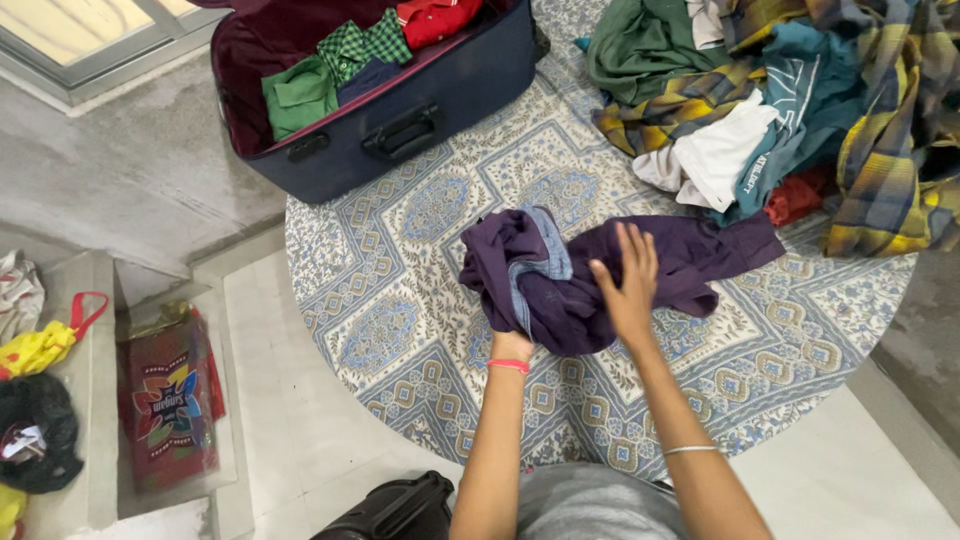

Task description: The person folds a blue sweater and a purple collared shirt by hand, then places the folded items into an open suitcase.

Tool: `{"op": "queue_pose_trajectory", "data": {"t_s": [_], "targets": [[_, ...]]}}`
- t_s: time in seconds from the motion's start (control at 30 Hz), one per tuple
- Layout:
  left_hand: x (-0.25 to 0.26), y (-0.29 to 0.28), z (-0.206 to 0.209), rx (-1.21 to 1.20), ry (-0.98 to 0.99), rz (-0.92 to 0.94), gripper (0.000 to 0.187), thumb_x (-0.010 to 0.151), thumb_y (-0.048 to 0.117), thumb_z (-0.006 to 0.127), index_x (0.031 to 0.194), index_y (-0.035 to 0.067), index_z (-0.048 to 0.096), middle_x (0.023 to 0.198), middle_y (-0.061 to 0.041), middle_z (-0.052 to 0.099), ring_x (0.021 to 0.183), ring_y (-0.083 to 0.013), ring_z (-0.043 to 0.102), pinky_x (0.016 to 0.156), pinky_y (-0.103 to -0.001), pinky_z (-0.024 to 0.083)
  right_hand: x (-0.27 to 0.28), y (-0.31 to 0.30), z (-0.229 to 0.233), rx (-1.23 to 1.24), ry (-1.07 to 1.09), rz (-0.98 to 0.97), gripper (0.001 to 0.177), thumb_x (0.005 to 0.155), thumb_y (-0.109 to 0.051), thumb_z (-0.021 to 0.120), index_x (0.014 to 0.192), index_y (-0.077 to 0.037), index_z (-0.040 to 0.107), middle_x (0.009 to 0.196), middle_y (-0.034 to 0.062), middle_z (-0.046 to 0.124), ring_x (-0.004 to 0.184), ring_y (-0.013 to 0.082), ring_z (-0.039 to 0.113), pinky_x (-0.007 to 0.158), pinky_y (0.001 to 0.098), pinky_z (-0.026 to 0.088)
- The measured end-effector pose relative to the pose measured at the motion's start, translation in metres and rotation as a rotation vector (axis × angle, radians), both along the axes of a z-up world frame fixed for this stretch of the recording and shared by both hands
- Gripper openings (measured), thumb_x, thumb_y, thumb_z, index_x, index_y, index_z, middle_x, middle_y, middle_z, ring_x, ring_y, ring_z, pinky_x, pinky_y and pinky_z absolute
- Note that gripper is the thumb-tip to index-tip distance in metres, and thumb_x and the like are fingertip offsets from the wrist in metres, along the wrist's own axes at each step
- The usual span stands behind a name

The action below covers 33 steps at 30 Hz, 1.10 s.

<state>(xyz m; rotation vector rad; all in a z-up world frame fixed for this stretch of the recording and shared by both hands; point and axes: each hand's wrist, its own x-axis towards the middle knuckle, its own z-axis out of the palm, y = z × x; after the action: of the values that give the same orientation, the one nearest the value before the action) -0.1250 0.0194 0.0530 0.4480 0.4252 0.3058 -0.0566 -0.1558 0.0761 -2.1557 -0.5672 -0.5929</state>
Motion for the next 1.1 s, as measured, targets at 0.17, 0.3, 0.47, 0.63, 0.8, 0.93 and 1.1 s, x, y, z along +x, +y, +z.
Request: {"op": "queue_pose_trajectory", "data": {"t_s": [0.17,0.3,0.47,0.63,0.8,0.93,1.1], "targets": [[0.005,0.002,-0.025,-0.033,0.012,-0.058,0.054,0.100,0.041,0.061,0.145,0.011,0.056,0.143,-0.005,0.061,0.130,-0.0232,0.059,0.114,-0.039,0.045,0.026,-0.036,-0.101,0.157,0.797,0.178,0.042,0.101,-0.040,0.060,0.120,-0.005,0.075,0.112,0.0084,0.077,0.105,0.0254,0.068,0.097,0.0417,0.050],[0.020,0.029,-0.005,0.617,0.223,-0.066,0.061,0.090,0.035,0.075,0.143,0.009,0.056,0.145,-0.006,0.062,0.136,-0.0229,0.056,0.114,-0.037,0.042,0.044,-0.074,-0.045,0.655,1.170,-0.096,0.024,0.100,-0.034,0.069,0.103,-0.010,0.073,0.092,0.0045,0.068,0.077,0.0178,0.060,0.070,0.0379,0.052],[0.016,0.063,0.031,1.235,0.179,0.016,0.070,0.076,0.020,0.087,0.137,0.003,0.058,0.134,-0.013,0.066,0.126,-0.0299,0.064,0.111,-0.039,0.049,0.089,-0.132,0.043,0.848,0.916,0.084,0.020,0.097,-0.028,0.077,0.099,-0.008,0.073,0.089,0.0030,0.069,0.068,0.0125,0.063,0.063,0.0240,0.052],[0.005,0.068,0.036,1.918,0.383,0.122,0.061,0.083,0.008,0.085,0.139,0.008,0.062,0.148,-0.009,0.054,0.140,-0.0282,0.051,0.126,-0.038,0.043,0.122,-0.140,0.045,-0.132,0.215,-0.155,0.032,0.088,-0.033,0.089,0.102,-0.005,0.082,0.098,0.0150,0.070,0.089,0.0321,0.061,0.080,0.0473,0.046],[-0.012,0.067,0.053,2.213,0.455,-0.346,0.111,0.060,0.021,0.096,0.156,0.021,0.039,0.153,-0.011,0.040,0.142,-0.0328,0.038,0.120,-0.049,0.031,0.115,-0.094,0.002,-0.290,0.159,-0.140,0.043,0.082,-0.023,0.083,0.120,-0.004,0.076,0.123,0.0248,0.066,0.116,0.0411,0.059,0.101,0.0494,0.045],[-0.027,0.062,0.028,1.965,0.632,-0.633,0.129,0.055,0.028,0.100,0.159,0.024,0.024,0.155,-0.011,0.035,0.146,-0.0327,0.030,0.121,-0.052,0.022,0.115,-0.032,-0.068,-0.129,0.318,0.137,0.042,0.089,-0.017,0.074,0.130,-0.006,0.070,0.128,0.0237,0.066,0.121,0.0418,0.059,0.107,0.0464,0.045],[-0.046,0.075,-0.064,1.726,0.608,-0.318,0.088,0.084,0.038,0.083,0.156,0.016,0.037,0.154,-0.017,0.044,0.141,-0.0381,0.041,0.118,-0.048,0.032,0.106,0.005,-0.141,0.005,0.527,0.075,0.051,0.097,-0.022,0.069,0.143,-0.004,0.060,0.121,0.0276,0.065,0.114,0.0448,0.062,0.098,0.0478,0.048]]}}
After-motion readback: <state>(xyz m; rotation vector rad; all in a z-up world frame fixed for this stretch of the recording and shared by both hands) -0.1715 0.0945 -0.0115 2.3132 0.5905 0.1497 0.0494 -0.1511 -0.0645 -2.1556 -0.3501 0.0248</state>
